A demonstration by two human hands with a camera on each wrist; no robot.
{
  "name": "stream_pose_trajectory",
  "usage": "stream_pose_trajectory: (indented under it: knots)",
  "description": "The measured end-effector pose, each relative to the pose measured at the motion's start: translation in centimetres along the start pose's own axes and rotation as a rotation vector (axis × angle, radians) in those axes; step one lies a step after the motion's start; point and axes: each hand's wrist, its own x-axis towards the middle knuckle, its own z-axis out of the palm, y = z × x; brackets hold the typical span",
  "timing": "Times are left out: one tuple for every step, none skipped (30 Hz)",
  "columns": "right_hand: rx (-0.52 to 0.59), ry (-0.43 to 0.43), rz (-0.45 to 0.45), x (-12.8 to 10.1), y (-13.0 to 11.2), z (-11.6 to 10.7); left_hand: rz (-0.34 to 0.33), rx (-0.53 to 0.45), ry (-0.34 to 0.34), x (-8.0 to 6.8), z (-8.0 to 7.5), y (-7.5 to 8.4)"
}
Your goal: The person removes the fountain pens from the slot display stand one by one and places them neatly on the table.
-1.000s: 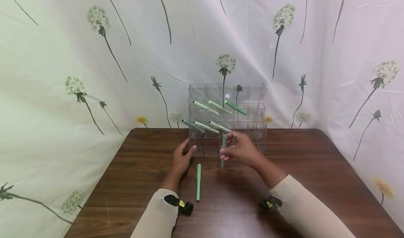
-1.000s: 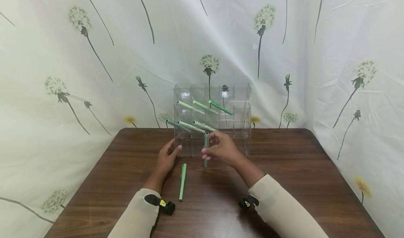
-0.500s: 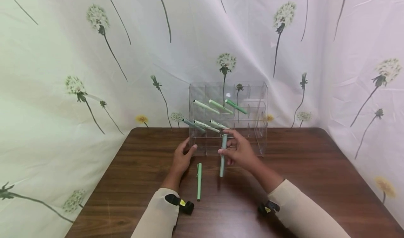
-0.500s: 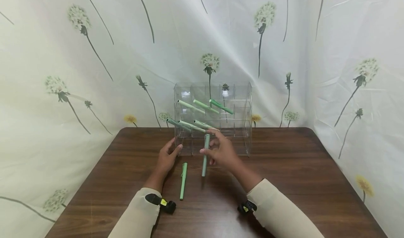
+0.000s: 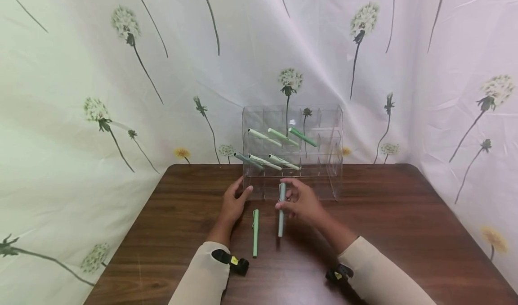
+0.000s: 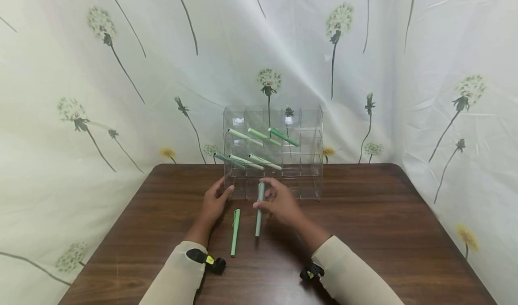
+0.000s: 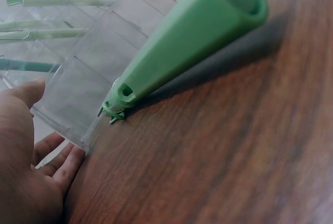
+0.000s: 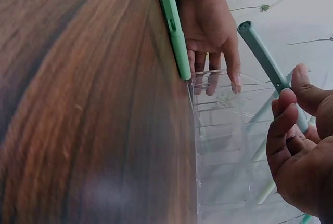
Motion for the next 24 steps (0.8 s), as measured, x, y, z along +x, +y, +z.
stream_pose_trajectory:
  knots:
    - [-0.002,-0.006,0.002,-0.1,0.2,0.1,0.002,-0.001,0.002,-0.1,0.0,-0.1]
    - [-0.002,-0.012,0.009,-0.1,0.3,0.2,0.003,-0.002,0.002,-0.1,0.0,-0.2]
    - [-0.003,-0.018,0.008,-0.2,0.4,0.3,0.003,-0.002,0.004,-0.1,0.1,-0.3]
    - [0.0,-0.021,0.012,-0.2,0.5,0.4,0.002,-0.002,0.005,-0.2,0.1,-0.3]
    - [-0.002,-0.023,0.015,-0.2,0.6,0.5,0.003,0.002,0.007,-0.2,0.1,-0.3]
    - [-0.008,-0.026,0.015,-0.2,0.6,0.6,0.002,0.005,0.007,-0.2,0.1,-0.3]
    - [-0.014,-0.031,0.015,-0.2,0.7,0.7,0.002,0.001,0.007,-0.1,0.1,-0.3]
    - [-0.022,-0.035,0.015,-0.1,0.8,0.9,0.003,0.0,0.008,-0.1,0.1,-0.3]
    - [-0.032,-0.043,0.013,-0.1,0.9,1.0,0.003,0.0,0.009,-0.1,0.1,-0.3]
    - [-0.039,-0.05,0.017,-0.2,1.0,1.1,0.001,0.0,0.01,-0.1,0.1,-0.2]
    - [-0.047,-0.057,0.018,-0.2,1.0,1.3,-0.001,0.003,0.01,-0.1,0.0,-0.2]
    - [-0.053,-0.065,0.019,-0.2,1.1,1.4,-0.005,0.003,0.009,-0.1,0.0,-0.3]
    - [-0.06,-0.071,0.022,-0.3,1.2,1.6,-0.009,0.003,0.007,0.0,0.0,-0.3]
    - [-0.066,-0.078,0.026,-0.4,1.2,1.7,-0.016,0.005,0.005,0.0,0.0,-0.3]
    - [-0.072,-0.082,0.029,-0.5,1.2,1.8,-0.023,0.006,0.002,0.0,0.0,-0.3]
    - [-0.077,-0.085,0.027,-0.5,1.3,2.0,-0.026,0.009,0.0,0.0,0.0,-0.3]
    - [-0.082,-0.089,0.028,-0.6,1.3,2.1,-0.029,0.011,-0.001,0.0,0.0,-0.3]
    - [-0.089,-0.092,0.032,-0.6,1.3,2.2,-0.029,0.011,-0.003,0.0,0.1,-0.3]
    - [-0.096,-0.097,0.029,-0.6,1.4,2.4,-0.031,0.009,-0.004,0.0,0.1,-0.2]
    - [-0.101,-0.101,0.024,-0.6,1.4,2.5,-0.031,0.01,-0.003,0.0,0.1,-0.2]
    - [-0.104,-0.105,0.022,-0.6,1.5,2.6,-0.026,0.012,-0.002,0.0,0.1,-0.2]
    - [-0.104,-0.111,0.019,-0.5,1.6,2.7,-0.024,0.011,-0.001,0.0,0.1,-0.1]
    - [-0.106,-0.116,0.022,-0.4,1.7,2.8,-0.023,0.008,0.001,-0.1,0.1,-0.1]
    - [-0.109,-0.121,0.022,-0.4,1.9,2.9,-0.02,0.005,0.002,-0.1,0.1,-0.1]
